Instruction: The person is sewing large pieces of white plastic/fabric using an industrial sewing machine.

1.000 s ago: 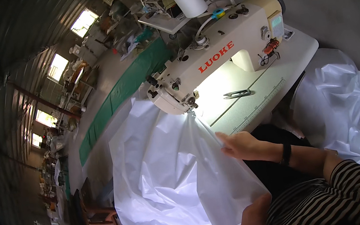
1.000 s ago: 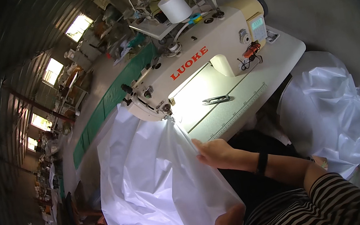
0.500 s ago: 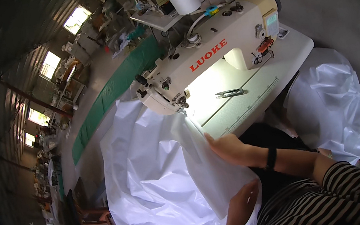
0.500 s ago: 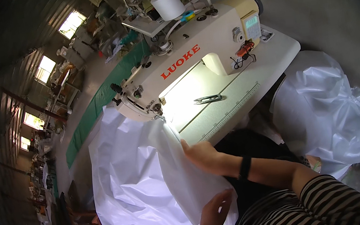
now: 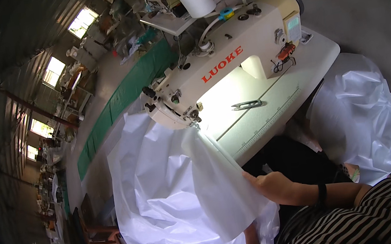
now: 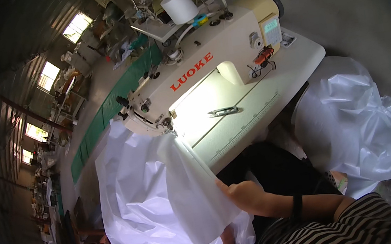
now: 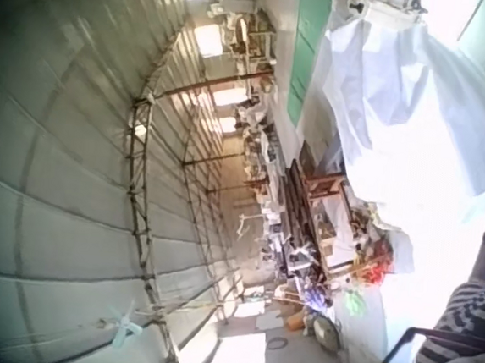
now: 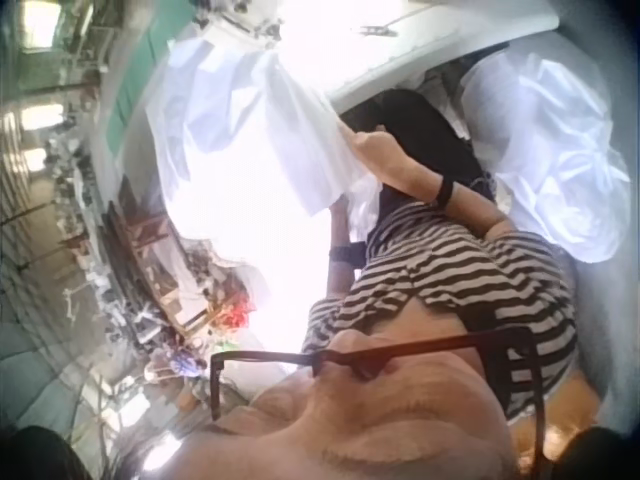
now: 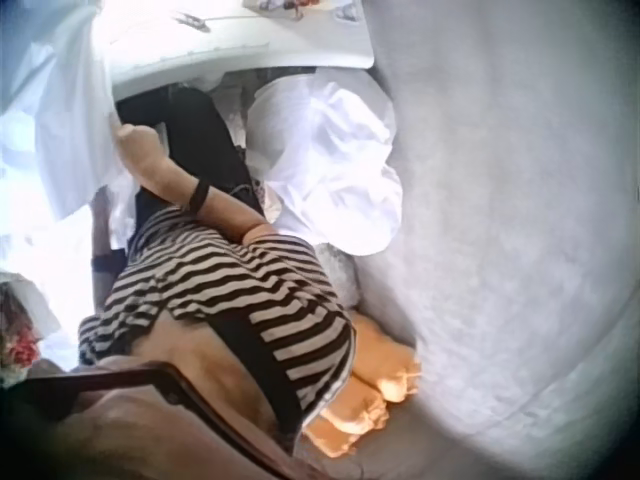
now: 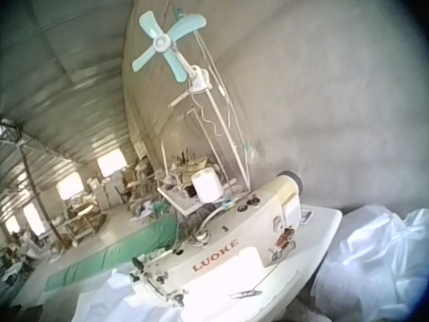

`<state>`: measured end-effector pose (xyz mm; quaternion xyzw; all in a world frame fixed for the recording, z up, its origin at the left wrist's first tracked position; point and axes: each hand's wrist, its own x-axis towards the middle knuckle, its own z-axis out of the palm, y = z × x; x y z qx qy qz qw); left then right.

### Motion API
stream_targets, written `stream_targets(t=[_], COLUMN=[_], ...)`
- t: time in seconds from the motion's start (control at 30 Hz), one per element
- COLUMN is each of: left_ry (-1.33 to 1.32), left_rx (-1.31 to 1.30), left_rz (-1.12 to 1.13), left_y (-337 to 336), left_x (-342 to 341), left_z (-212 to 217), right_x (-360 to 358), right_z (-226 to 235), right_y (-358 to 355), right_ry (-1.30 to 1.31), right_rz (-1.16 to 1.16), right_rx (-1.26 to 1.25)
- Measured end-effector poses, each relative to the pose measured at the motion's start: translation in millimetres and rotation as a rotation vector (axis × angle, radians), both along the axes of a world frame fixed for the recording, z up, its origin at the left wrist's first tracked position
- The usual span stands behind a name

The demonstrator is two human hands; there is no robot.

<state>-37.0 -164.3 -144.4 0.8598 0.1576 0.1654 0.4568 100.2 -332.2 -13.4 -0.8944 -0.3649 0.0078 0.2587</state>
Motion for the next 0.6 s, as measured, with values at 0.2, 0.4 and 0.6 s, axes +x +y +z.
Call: stream_targets(t=[0.2,0.4,0.6], left_ry=[-0.214,-0.316,-0.441], left_rx=[-0.152,-0.101,0.251], left_rz=[0.441,0.85,0.614], left_y=[30,108,128], left_x=[-23,-19,41], left_z=[-16,55,129], right_x=[0,29,86], right_z=[-6,-9,-20], right_y=[20,43,81], right_ry=[0.043,-0.103,-0.053], right_rz=[0.106,-0.009,0.002], right_rx=[-0.006,-0.149,-0.137])
